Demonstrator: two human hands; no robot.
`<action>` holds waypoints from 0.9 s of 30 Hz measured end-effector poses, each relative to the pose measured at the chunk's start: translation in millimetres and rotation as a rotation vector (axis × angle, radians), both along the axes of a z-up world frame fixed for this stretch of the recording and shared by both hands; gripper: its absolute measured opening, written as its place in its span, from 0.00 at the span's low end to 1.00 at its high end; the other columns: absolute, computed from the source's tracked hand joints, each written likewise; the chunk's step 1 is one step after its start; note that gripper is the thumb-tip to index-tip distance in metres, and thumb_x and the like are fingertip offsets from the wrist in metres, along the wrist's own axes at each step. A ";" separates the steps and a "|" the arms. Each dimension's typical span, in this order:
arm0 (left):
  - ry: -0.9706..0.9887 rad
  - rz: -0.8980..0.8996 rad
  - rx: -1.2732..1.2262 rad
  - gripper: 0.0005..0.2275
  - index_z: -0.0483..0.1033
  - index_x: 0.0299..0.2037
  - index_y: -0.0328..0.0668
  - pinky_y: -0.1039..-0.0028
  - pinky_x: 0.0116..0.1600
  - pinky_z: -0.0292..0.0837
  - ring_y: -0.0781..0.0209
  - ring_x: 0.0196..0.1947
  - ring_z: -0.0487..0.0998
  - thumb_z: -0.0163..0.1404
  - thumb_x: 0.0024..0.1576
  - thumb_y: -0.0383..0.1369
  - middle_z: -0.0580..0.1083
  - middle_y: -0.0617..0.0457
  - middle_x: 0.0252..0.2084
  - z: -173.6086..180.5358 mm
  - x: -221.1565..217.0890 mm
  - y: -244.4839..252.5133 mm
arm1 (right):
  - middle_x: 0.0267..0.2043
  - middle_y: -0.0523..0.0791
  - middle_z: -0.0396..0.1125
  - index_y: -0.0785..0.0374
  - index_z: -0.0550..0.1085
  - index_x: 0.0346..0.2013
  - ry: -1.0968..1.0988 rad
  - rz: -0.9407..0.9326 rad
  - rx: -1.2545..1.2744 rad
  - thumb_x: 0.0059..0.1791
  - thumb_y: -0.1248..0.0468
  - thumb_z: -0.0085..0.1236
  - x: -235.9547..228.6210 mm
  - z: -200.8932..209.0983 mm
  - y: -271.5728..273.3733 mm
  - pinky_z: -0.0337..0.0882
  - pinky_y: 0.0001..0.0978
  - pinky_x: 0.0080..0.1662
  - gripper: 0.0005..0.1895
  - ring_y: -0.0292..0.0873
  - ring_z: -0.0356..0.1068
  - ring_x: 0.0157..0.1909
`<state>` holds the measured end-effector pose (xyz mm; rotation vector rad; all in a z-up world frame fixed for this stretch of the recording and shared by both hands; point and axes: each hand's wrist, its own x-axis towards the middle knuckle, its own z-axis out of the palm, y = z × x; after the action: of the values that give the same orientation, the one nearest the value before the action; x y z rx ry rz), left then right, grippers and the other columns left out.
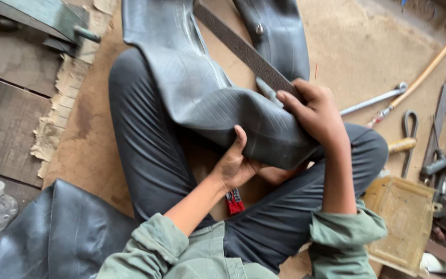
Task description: The person sits on the floor and uses a metal file to smooth the surface of a large, flexible black rubber object. They repeatedly rub the file against the rubber, adjusting the object's position to work on different sections.
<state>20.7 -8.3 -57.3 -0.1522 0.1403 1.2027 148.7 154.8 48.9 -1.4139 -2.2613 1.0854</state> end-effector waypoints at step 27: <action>0.078 0.051 -0.031 0.27 0.63 0.67 0.39 0.53 0.68 0.70 0.50 0.64 0.73 0.49 0.63 0.48 0.71 0.47 0.64 -10.0 -0.9 4.7 | 0.22 0.38 0.60 0.58 0.53 0.77 0.494 -0.511 0.074 0.59 0.69 0.47 41.0 27.0 -178.8 0.63 0.23 0.26 0.32 0.29 0.58 0.21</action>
<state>19.7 -3.6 -67.4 -0.1369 0.2241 1.2586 189.7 -24.1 75.8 -1.3919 -1.4765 1.0188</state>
